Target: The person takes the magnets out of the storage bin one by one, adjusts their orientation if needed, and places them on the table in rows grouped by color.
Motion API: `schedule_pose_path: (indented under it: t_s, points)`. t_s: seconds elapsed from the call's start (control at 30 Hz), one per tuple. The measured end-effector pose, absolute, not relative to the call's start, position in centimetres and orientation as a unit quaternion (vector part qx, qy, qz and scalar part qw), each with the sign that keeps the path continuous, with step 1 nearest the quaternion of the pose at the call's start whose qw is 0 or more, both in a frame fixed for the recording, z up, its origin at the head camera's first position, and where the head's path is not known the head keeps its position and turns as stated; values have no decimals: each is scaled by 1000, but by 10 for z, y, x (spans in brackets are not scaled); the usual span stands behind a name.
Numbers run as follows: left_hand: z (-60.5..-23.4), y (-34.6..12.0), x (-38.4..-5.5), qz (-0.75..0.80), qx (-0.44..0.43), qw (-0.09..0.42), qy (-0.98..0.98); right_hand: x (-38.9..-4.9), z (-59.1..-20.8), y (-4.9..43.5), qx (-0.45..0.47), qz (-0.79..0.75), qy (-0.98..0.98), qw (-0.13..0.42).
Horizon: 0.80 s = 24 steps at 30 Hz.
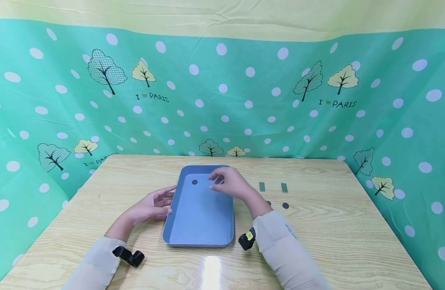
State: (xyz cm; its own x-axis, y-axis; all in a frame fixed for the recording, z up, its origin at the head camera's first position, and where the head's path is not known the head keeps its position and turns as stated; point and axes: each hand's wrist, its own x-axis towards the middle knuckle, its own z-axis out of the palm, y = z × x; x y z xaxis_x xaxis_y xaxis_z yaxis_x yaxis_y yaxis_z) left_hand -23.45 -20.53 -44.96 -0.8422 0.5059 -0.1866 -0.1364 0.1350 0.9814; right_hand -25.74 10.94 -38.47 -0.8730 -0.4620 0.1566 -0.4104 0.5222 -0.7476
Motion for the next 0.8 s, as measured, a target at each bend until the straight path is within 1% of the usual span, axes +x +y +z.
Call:
schedule_pose_path:
  t_s: [0.37,0.8]
  points:
    - [-448,-205,-234,646,133,250,709,-270,-393,94,-246,-431,867,38]
    - [-449,-205,-234,645,130,249,711,-288,-409,73,-192,-458,867,41]
